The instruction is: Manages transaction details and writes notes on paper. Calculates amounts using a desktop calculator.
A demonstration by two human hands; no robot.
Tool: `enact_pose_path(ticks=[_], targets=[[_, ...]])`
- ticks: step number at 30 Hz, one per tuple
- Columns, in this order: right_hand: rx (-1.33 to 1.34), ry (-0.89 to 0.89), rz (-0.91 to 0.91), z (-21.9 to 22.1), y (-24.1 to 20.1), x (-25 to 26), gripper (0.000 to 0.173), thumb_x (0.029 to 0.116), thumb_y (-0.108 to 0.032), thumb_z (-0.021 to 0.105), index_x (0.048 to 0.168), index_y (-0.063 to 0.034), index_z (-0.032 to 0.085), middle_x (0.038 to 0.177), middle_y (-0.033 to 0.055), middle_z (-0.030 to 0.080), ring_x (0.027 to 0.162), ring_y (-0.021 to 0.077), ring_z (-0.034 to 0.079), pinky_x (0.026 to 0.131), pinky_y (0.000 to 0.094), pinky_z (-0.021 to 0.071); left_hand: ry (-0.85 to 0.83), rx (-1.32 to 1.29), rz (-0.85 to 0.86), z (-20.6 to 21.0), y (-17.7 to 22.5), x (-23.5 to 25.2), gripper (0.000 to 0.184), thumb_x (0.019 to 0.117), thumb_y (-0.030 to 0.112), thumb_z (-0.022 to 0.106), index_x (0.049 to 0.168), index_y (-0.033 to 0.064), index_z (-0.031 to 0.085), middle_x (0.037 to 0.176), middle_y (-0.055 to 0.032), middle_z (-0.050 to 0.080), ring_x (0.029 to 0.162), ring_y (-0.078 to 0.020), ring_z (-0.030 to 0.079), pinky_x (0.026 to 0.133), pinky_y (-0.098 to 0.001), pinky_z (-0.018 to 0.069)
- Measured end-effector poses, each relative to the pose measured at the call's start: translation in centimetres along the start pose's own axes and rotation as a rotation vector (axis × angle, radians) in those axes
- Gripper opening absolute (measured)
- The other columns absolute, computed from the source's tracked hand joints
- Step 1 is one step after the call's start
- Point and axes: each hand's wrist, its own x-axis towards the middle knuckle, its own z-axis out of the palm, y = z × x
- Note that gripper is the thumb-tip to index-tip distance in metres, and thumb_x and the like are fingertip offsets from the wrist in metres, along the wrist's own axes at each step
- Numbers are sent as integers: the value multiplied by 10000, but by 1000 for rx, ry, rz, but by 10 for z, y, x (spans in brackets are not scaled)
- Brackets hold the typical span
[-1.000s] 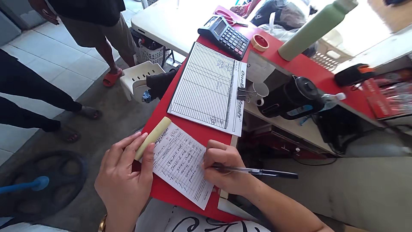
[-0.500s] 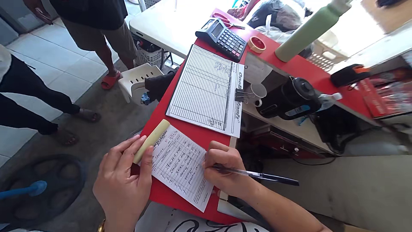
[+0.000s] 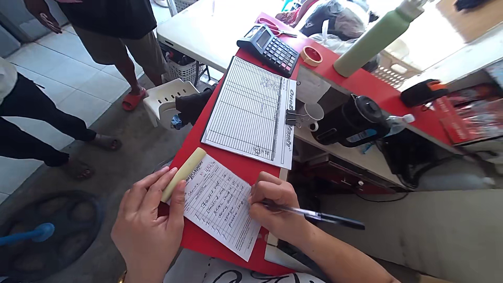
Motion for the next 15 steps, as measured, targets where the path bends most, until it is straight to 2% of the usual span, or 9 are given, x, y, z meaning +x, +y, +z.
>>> enact_pose_path(ticks=[3,6,9,13,15], targets=[[-57,31,-8,-1,1,1,121,835,29,630,731,-14,589,753,26,517,719,34,520,598,134,419,0,1,-1,0,0,-1,388,1023,406,592,1151,86,768,1205,-142,710,1081,-235,657,870,-376,508],[-20,33,27,-5,3,2,108,843,30,630,747,-10,599,768,28,528,681,24,530,558,128,438,0,7,-6,0,0,-1,392,1021,415,590,1154,92,770,1203,-142,711,1084,-236,656,868,-380,507],[60,71,92,-5,3,2,92,855,37,620,783,-17,605,799,29,552,623,15,564,506,130,497,-2,9,-10,0,0,-1,396,1021,422,588,1155,96,770,1208,-142,710,1082,-240,654,873,-390,502],[-4,93,92,-1,1,2,107,845,38,622,756,-21,604,784,22,533,658,19,536,535,126,456,-9,5,-15,0,0,-1,394,1024,416,584,1168,98,766,1216,-139,709,1086,-243,660,876,-398,511],[-5,103,104,-1,0,2,120,852,37,612,754,-27,589,786,22,537,637,15,547,520,125,478,-10,5,-11,0,-1,-1,395,1025,412,585,1170,92,765,1212,-143,709,1082,-245,658,873,-402,507]])
